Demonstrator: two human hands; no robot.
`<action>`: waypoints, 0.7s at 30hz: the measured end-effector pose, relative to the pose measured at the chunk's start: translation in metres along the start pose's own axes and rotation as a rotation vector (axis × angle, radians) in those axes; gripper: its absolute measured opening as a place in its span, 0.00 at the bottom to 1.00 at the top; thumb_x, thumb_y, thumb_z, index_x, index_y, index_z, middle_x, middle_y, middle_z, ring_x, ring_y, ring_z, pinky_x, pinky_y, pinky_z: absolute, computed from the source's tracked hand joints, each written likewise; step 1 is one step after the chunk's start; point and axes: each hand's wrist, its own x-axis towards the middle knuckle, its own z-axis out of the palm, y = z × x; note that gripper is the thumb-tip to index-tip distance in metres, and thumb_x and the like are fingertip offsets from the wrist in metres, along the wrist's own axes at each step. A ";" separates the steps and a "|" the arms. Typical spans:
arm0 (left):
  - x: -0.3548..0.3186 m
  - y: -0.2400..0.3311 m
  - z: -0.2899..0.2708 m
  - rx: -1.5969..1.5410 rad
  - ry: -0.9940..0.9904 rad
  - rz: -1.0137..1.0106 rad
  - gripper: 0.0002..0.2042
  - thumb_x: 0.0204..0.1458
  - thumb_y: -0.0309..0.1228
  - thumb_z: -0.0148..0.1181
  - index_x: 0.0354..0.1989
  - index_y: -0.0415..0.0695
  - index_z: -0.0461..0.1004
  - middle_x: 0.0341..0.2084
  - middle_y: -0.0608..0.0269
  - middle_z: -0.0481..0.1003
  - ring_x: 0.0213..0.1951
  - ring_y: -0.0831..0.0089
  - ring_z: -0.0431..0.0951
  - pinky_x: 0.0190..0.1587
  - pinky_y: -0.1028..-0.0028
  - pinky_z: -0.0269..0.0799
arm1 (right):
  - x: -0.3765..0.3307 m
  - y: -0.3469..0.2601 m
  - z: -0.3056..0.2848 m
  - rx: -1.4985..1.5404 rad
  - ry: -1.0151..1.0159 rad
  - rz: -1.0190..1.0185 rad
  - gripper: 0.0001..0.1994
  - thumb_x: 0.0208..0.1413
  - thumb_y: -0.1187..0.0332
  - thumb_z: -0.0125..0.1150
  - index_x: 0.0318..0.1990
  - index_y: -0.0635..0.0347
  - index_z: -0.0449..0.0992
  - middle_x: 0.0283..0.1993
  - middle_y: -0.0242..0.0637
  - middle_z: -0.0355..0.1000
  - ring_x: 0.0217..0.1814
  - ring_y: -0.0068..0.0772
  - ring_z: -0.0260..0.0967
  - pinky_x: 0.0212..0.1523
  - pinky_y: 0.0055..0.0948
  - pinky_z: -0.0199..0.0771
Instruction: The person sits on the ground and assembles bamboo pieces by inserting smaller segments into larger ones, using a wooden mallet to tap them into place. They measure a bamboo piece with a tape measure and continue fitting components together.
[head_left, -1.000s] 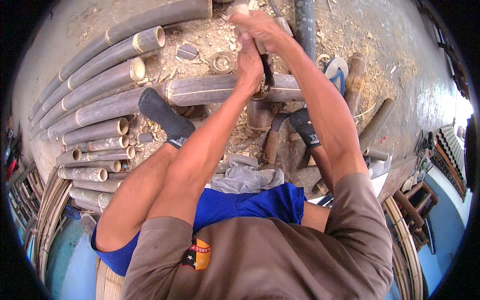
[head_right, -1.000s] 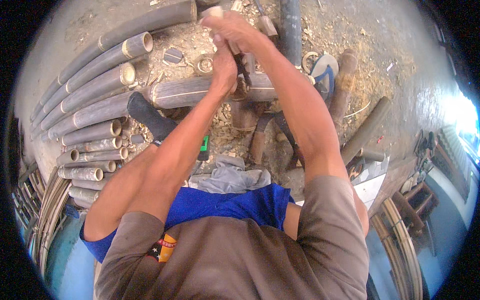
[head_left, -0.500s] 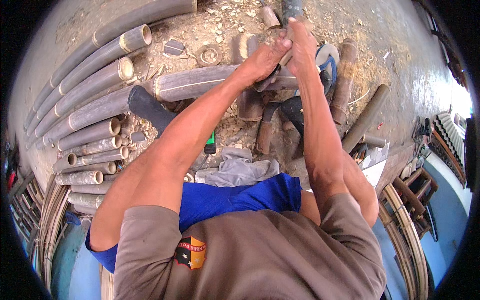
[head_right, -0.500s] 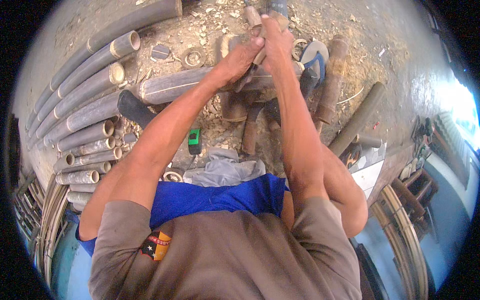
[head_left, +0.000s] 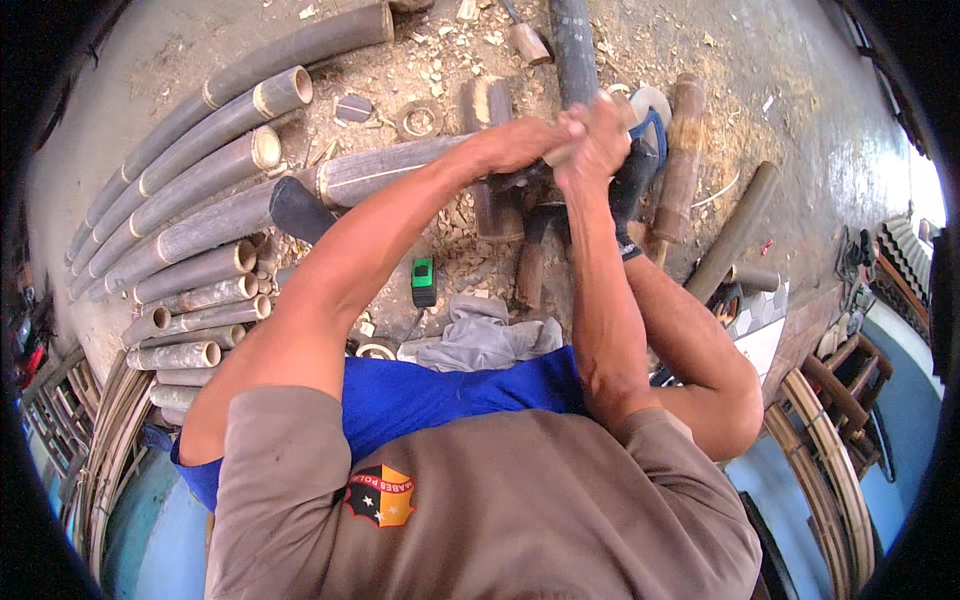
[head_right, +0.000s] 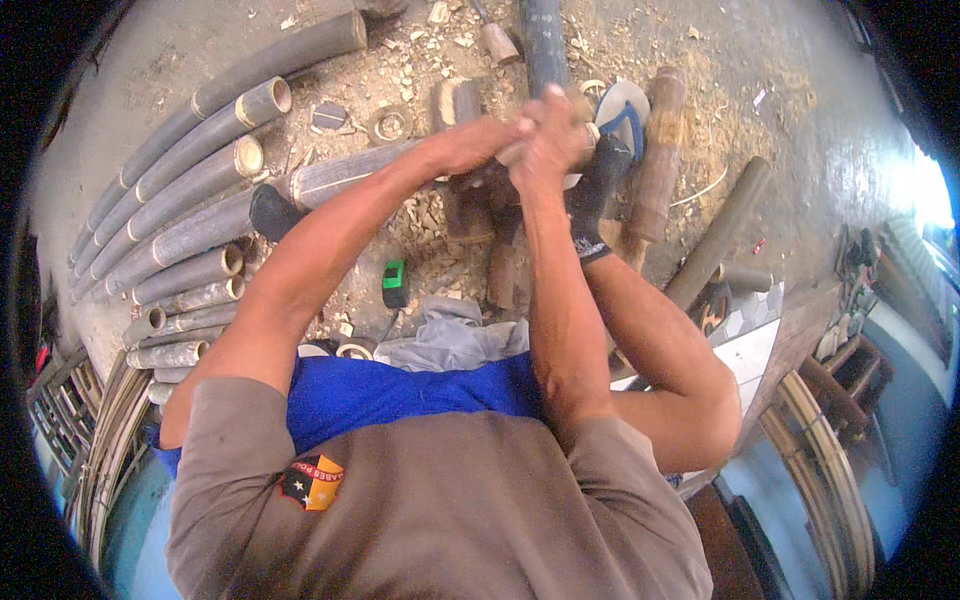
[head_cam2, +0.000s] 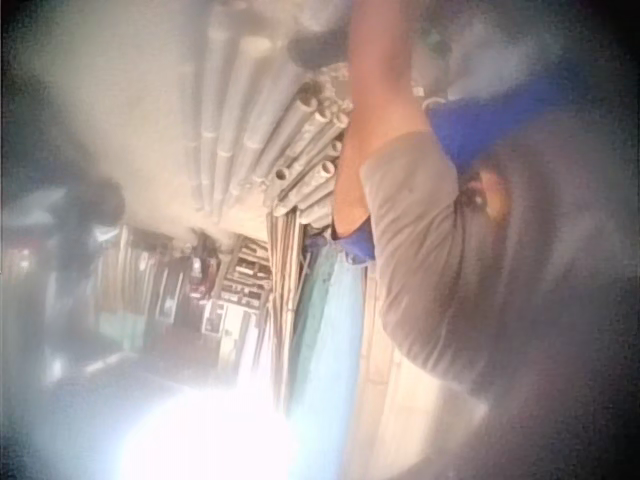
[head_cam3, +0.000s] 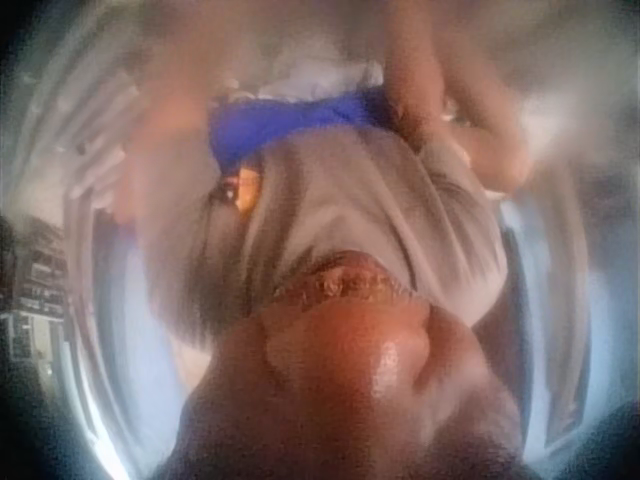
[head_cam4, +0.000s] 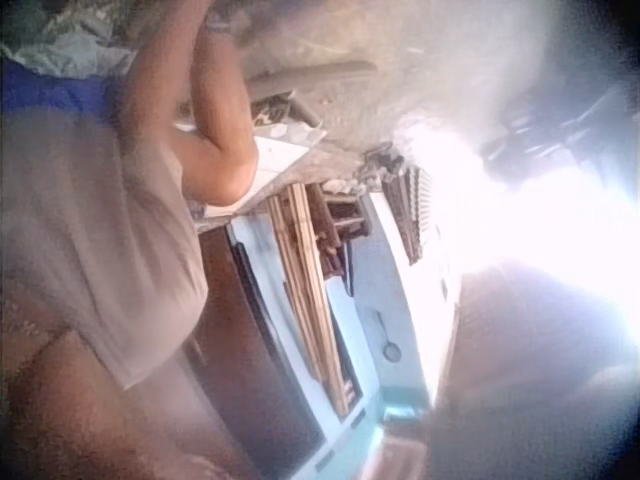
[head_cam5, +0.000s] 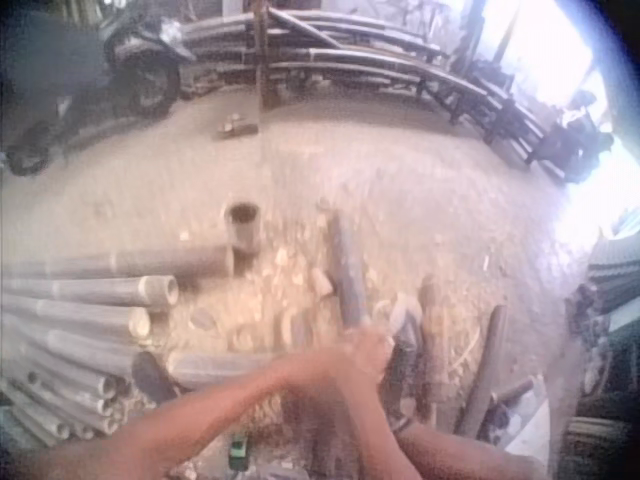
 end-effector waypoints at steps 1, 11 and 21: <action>-0.003 -0.009 -0.002 -0.060 0.163 0.024 0.41 0.69 0.63 0.30 0.63 0.34 0.71 0.60 0.34 0.73 0.63 0.45 0.73 0.65 0.55 0.64 | 0.003 -0.001 0.025 -0.073 -0.060 -0.015 0.10 0.63 0.63 0.66 0.37 0.55 0.71 0.27 0.29 0.68 0.24 0.24 0.67 0.27 0.27 0.74; -0.054 -0.088 0.009 -0.945 0.890 0.005 0.35 0.72 0.60 0.26 0.44 0.38 0.71 0.21 0.63 0.73 0.23 0.69 0.74 0.25 0.67 0.69 | -0.014 0.048 0.141 -0.931 -0.677 -0.221 0.24 0.49 0.50 0.66 0.30 0.71 0.81 0.26 0.53 0.79 0.34 0.46 0.82 0.43 0.43 0.82; -0.083 -0.104 0.075 0.109 1.436 -0.029 0.30 0.72 0.54 0.36 0.68 0.40 0.58 0.63 0.43 0.65 0.63 0.48 0.65 0.69 0.53 0.51 | -0.048 0.058 0.145 -1.082 -1.093 -0.143 0.26 0.49 0.49 0.65 0.37 0.70 0.78 0.26 0.49 0.78 0.29 0.43 0.79 0.35 0.40 0.80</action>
